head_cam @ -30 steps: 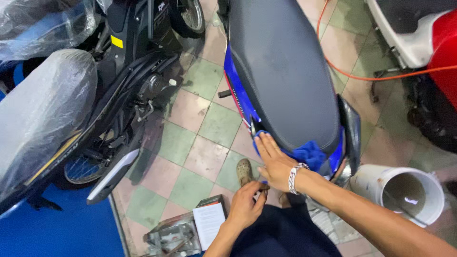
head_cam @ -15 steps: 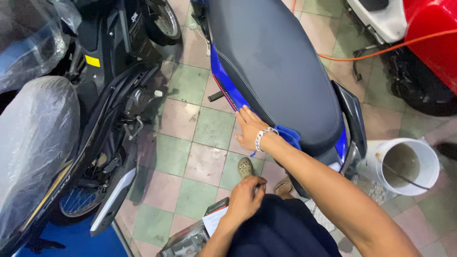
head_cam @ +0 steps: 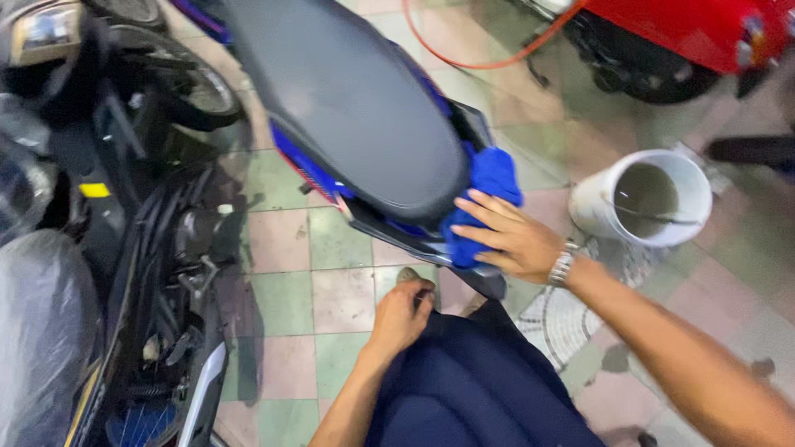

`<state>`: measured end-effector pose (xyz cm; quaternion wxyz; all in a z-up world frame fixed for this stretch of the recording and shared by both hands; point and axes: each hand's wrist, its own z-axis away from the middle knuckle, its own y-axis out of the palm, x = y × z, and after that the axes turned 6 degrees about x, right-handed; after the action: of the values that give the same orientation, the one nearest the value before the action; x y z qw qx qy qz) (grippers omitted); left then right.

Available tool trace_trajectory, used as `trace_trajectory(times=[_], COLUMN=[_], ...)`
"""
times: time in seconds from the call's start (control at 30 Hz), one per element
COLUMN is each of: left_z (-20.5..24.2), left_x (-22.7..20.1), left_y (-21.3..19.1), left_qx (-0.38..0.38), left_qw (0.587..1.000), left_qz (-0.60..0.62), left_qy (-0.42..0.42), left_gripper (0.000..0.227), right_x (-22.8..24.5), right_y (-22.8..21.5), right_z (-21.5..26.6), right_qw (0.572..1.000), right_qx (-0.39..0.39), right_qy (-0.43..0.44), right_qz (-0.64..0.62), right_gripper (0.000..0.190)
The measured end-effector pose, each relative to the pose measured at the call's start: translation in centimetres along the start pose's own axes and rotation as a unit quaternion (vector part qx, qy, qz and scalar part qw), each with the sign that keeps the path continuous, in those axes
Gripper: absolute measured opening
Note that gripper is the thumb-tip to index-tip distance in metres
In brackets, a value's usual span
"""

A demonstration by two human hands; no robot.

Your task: The person wipes the front wheel rim, body panels, and seat of a motorcycle with a cloth, periodically rinsing and wringing the cloth in a bucket of water before cleaning the engine area and rear wheel.

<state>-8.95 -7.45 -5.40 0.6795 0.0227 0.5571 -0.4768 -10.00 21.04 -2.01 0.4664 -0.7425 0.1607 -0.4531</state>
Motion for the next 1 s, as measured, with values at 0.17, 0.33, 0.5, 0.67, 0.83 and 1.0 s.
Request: trace_trajectory(times=[0.17, 0.33, 0.5, 0.67, 0.83, 1.0], left_z=[0.6, 2.2, 3.3, 3.2, 4.2, 5.5], left_x=[-3.2, -4.9, -5.8, -6.0, -5.4, -3.9], left_y=[2.9, 5.0, 6.0, 7.3, 8.5, 10.5], left_qx=[0.019, 0.013, 0.052, 0.021, 0.016, 0.067], left_qw=[1.000, 0.999, 0.994, 0.998, 0.996, 0.973], left_qz=[-0.006, -0.051, -0.084, -0.057, -0.075, -0.030], left_qy=[0.004, -0.005, -0.037, -0.027, -0.040, -0.219], left_gripper=[0.022, 0.022, 0.025, 0.024, 0.023, 0.023], right_x=[5.6, 8.4, 7.2, 5.7, 6.3, 3.1], right_y=[6.9, 7.4, 5.8, 8.7, 8.6, 12.9], right_z=[2.9, 7.5, 3.4, 2.5, 9.4, 14.8], right_qw=[0.918, 0.960, 0.958, 0.953, 0.945, 0.721], right_qx=[-0.215, -0.133, -0.016, -0.136, -0.234, -0.310], right_qy=[0.277, 0.245, 0.283, 0.258, 0.226, 0.397], right_qz=[-0.184, -0.031, -0.048, 0.082, -0.027, -0.477], right_gripper=[0.067, 0.024, 0.041, 0.034, 0.036, 0.030])
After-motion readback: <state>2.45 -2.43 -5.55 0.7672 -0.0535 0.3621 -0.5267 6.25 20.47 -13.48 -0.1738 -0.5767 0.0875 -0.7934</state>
